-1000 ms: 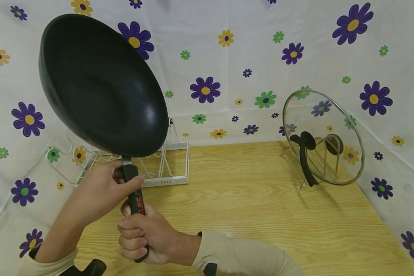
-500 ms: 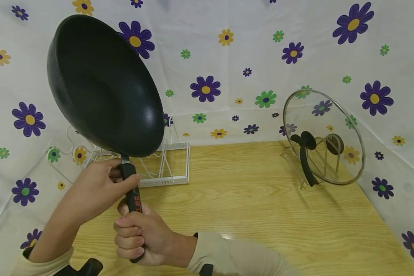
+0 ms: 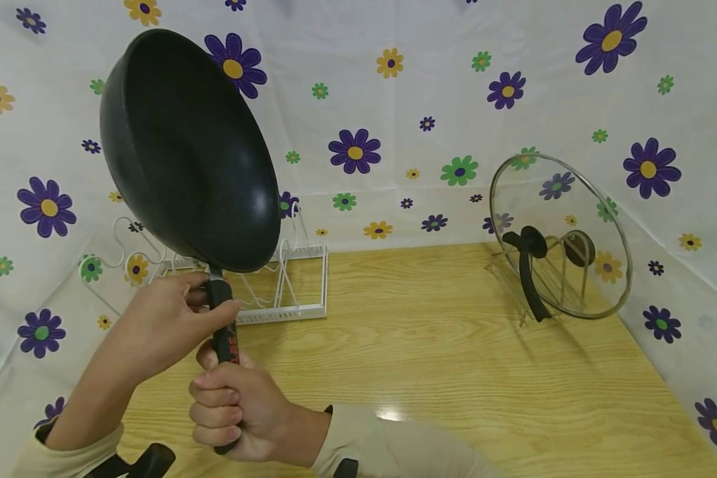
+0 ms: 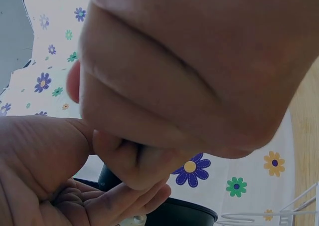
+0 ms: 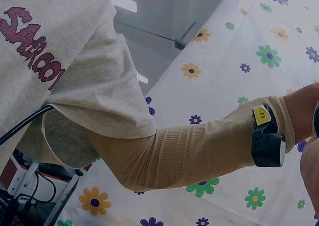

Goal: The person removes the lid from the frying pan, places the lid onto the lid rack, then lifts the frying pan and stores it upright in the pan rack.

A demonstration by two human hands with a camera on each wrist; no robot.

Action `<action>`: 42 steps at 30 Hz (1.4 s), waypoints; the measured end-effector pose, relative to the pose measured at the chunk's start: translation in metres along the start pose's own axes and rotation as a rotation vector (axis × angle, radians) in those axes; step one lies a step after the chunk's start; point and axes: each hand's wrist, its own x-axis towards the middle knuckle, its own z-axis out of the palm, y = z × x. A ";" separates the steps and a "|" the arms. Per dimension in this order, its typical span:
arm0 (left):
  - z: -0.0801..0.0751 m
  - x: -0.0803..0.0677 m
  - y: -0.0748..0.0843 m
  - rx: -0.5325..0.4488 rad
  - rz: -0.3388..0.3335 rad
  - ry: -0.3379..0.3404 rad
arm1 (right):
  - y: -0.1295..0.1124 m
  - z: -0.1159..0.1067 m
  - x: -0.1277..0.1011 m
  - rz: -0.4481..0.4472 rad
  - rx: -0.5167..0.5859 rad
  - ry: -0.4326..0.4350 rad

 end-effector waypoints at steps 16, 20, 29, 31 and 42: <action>-0.001 0.003 0.000 0.033 -0.012 -0.009 | 0.007 -0.001 0.006 -0.047 0.049 -0.037; 0.000 0.002 0.001 0.041 -0.010 -0.010 | 0.009 -0.001 0.006 -0.055 0.052 -0.038; 0.001 0.004 0.001 0.059 0.020 0.009 | 0.009 -0.001 0.005 -0.051 0.079 -0.009; 0.001 0.005 0.001 0.064 0.021 0.006 | 0.009 -0.001 0.005 -0.050 0.084 -0.008; 0.003 0.013 0.003 0.067 0.035 -0.014 | 0.007 -0.002 0.006 -0.061 0.124 -0.015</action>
